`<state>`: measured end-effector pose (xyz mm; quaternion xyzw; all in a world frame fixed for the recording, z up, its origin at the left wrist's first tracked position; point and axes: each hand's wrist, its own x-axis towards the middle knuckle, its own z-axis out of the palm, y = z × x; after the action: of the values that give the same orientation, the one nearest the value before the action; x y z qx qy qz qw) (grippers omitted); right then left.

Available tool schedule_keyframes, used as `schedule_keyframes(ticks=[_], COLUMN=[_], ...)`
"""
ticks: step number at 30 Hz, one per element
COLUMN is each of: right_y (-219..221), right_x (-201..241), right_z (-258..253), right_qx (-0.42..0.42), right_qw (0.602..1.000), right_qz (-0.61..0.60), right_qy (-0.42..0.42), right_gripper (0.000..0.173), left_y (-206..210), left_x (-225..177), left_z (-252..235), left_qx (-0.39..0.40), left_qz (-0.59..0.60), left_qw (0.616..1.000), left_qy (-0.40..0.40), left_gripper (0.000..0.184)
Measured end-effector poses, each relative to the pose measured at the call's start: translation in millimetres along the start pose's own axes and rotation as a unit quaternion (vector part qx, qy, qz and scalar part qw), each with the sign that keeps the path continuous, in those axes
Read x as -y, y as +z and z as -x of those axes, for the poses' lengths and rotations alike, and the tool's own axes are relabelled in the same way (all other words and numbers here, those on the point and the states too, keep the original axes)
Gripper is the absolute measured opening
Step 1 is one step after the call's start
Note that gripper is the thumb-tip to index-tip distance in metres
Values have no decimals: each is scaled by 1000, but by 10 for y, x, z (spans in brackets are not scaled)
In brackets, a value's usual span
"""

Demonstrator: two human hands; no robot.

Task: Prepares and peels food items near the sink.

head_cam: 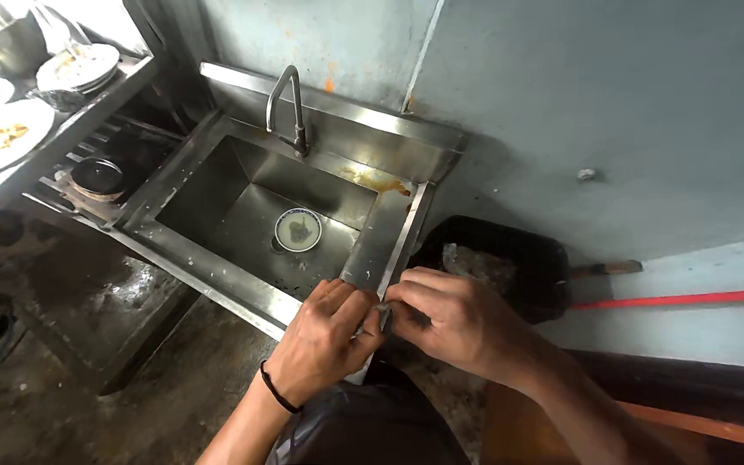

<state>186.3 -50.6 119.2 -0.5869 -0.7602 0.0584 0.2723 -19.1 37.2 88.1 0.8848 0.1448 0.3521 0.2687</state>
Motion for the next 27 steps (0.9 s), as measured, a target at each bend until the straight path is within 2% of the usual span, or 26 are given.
schedule_keyframes(ticks=[5, 7, 10, 12, 19, 27], right_y=[40, 48, 15, 5, -41, -38], right_x=[-34, -22, -10, 3, 23, 66], right_z=[3, 21, 48, 63, 42, -7], right_qx=[-7, 16, 82, 100, 84, 101], right_qw=[987, 980, 975, 979, 994, 994], right_qz=[-149, -170, -159, -136, -52, 26], right_qy=[63, 102, 129, 115, 56, 9], right_gripper=[6, 5, 14, 16, 28, 26], left_y=[-36, -32, -19, -12, -9, -40], left_x=[11, 13, 23, 25, 39, 51], left_z=[31, 45, 59, 65, 64, 72], left_qx=[-20, -26, -33, -31, -38, 17], left_qz=[35, 43, 46, 47, 51, 12], left_qw=[998, 998, 998, 998, 997, 997], left_qy=[38, 38, 36, 39, 50, 74], left_gripper=[6, 5, 5, 5, 4, 10])
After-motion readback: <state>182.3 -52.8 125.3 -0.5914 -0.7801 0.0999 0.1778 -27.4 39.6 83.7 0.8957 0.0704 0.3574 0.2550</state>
